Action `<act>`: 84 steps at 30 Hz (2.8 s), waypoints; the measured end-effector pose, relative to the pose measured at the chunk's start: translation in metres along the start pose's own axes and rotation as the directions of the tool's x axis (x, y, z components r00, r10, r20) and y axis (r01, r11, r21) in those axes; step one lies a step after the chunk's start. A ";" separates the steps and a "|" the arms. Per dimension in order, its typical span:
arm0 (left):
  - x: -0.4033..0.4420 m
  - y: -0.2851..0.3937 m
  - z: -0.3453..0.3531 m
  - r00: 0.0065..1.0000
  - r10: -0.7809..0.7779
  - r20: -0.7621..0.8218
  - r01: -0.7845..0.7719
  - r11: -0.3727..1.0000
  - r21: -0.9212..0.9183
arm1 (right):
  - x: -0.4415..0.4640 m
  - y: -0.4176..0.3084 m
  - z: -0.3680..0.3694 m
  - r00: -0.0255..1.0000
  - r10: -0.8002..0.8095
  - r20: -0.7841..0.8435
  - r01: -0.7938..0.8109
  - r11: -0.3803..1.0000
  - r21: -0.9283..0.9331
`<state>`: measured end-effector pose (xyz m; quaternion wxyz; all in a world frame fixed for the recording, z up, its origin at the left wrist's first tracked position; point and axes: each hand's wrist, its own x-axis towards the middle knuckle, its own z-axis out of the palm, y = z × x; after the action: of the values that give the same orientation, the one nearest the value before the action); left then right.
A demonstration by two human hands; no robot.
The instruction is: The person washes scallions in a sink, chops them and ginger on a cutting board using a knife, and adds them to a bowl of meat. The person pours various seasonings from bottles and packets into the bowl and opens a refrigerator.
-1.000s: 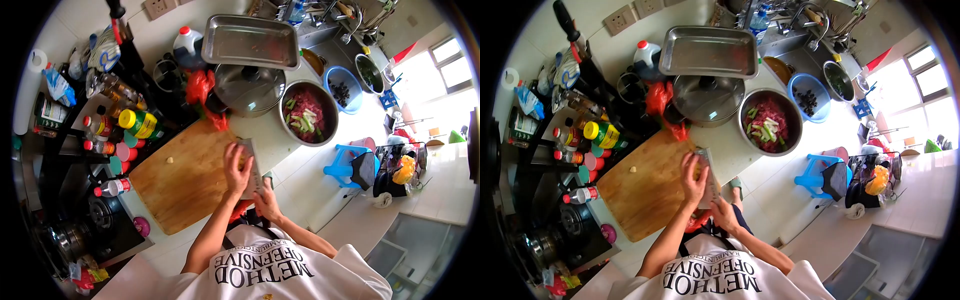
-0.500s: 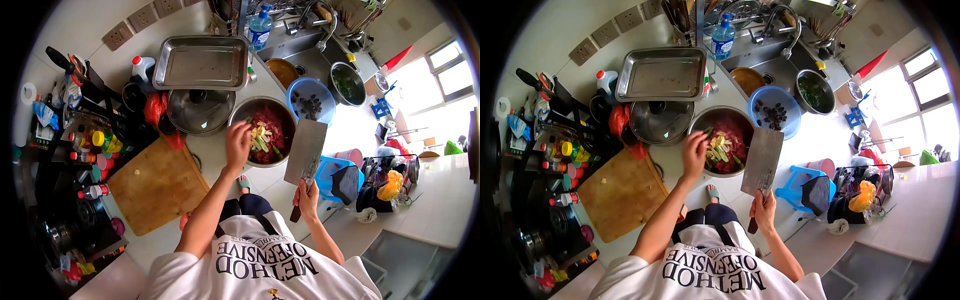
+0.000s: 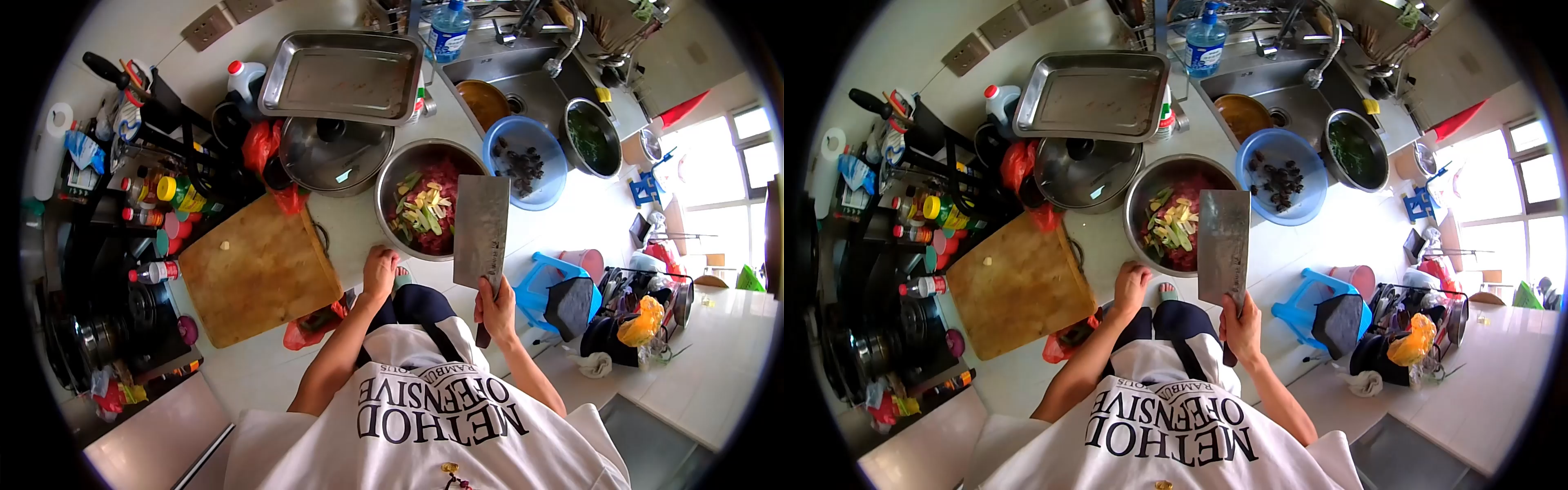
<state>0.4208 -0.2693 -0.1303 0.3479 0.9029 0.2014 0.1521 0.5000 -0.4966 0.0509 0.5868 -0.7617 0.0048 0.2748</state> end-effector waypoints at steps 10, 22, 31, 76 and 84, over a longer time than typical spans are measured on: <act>-0.168 -0.058 -0.121 0.920 -0.339 -0.196 0.345 0.938 -0.004 | 0.015 0.012 0.004 0.906 -0.349 0.241 0.422 0.793 -0.440; -0.081 -0.059 -0.145 0.807 -0.417 -0.418 0.433 0.899 -0.060 | 0.096 0.036 0.242 0.390 -0.449 0.803 0.920 0.171 -0.351; -0.055 -0.103 -0.120 0.815 -0.379 -0.439 0.475 0.870 0.131 | 0.118 0.013 0.299 0.315 -0.435 0.844 0.929 -0.040 -0.367; 0.079 0.061 -0.072 0.936 0.338 0.099 -0.348 0.931 0.112 | 0.100 0.078 0.024 0.965 0.254 0.062 -0.259 0.897 0.358; -0.026 0.015 -0.218 0.958 0.175 -0.227 -0.205 0.972 -0.118 | 0.015 0.037 0.075 0.912 0.262 0.316 -0.309 0.945 0.109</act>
<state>0.3110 -0.1680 0.0319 0.3704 0.8696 0.1389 0.2955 0.4696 -0.4358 -0.0010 0.5921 -0.6543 0.0495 0.4678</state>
